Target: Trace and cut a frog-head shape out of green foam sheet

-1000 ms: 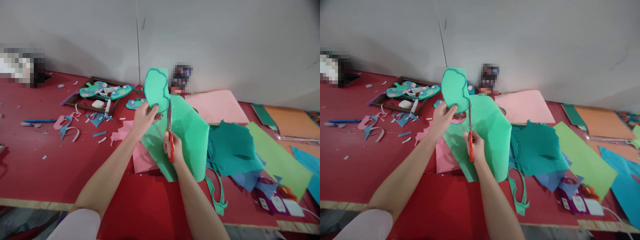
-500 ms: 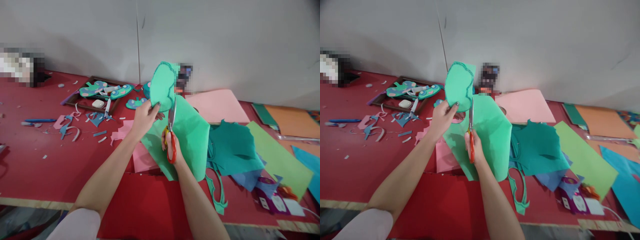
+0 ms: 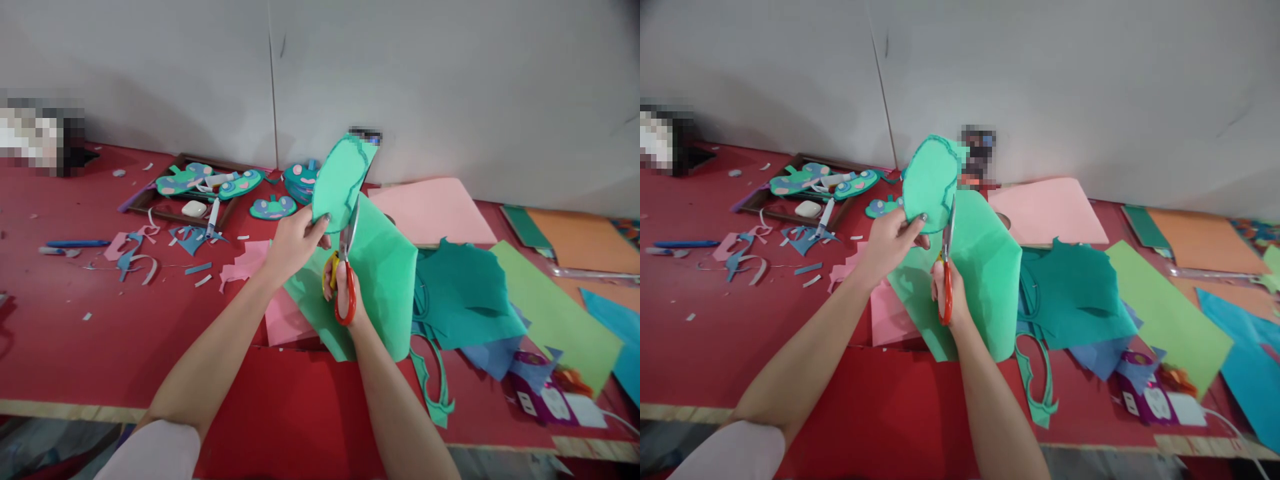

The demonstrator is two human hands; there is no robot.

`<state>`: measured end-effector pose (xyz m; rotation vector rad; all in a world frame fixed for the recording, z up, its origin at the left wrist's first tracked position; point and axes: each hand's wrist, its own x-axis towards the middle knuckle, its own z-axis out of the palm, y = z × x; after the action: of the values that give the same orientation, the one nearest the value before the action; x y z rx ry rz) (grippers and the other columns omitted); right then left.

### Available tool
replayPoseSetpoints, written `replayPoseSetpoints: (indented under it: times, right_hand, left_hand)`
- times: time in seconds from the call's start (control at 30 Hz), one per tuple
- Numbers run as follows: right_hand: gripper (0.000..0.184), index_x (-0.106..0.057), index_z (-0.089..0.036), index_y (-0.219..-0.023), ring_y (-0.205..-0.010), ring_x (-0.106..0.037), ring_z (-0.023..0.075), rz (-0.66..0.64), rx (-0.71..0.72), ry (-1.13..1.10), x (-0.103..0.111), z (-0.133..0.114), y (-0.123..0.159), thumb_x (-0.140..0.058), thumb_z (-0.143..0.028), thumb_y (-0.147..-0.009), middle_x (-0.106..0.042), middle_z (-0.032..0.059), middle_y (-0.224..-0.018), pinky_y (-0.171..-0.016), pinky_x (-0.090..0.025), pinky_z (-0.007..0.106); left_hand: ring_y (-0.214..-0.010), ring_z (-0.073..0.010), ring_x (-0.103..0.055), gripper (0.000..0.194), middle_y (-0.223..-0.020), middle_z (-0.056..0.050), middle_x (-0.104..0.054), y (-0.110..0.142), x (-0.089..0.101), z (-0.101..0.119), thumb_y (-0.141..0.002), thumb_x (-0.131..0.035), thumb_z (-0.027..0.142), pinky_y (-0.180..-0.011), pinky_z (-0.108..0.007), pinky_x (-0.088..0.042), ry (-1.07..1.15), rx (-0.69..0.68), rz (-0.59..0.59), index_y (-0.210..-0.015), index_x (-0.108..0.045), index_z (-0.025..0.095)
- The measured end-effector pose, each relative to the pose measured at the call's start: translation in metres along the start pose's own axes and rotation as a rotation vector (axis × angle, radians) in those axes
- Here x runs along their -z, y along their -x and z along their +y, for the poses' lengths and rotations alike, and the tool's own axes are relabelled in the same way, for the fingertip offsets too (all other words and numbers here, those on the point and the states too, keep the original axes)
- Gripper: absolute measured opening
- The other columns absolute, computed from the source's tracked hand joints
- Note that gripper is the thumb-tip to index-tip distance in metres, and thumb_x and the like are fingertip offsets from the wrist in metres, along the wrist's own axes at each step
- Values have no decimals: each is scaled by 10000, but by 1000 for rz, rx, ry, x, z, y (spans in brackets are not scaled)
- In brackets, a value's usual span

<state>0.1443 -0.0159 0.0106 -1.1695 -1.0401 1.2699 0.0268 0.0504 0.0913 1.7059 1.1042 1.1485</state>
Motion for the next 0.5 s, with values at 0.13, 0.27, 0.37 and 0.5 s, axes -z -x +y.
replayPoseSetpoints:
  times: [0.13,0.27,0.37,0.5]
  right_hand:
    - [414,-460,-214,-790,-340,-328,71,14,12,-17,0,3,-1,-387,-620,-831,-372,-83,-461,-343,-285,220]
    - [404,-458,-212,-787,-337,-328,70,20,28,-32,0,3,-1,-385,-605,-843,-372,-85,-460,-338,-283,218]
    - [401,-461,-213,-789,-337,-332,72,16,27,-13,1,2,0,-379,-601,-848,-378,-85,-453,-348,-288,221]
    - [404,-461,-214,-786,-339,-336,78,12,30,10,1,1,1,-361,-599,-857,-389,-82,-439,-360,-289,225]
  left_hand:
    - [-529,-101,-621,195,-558,33,-613,0,-1,-2,-867,-462,339,-560,-202,-480,22,-10,2,-744,-483,190]
    - [-519,-105,-625,200,-542,35,-611,-1,-3,-5,-866,-462,343,-547,-204,-483,35,-19,-4,-741,-482,188]
    - [-514,-105,-627,197,-539,39,-608,-2,-4,-7,-865,-465,338,-539,-204,-484,46,-23,-4,-738,-476,188]
    - [-513,-104,-627,189,-537,41,-607,-1,-3,-6,-865,-465,333,-539,-205,-487,41,-21,-5,-746,-482,188]
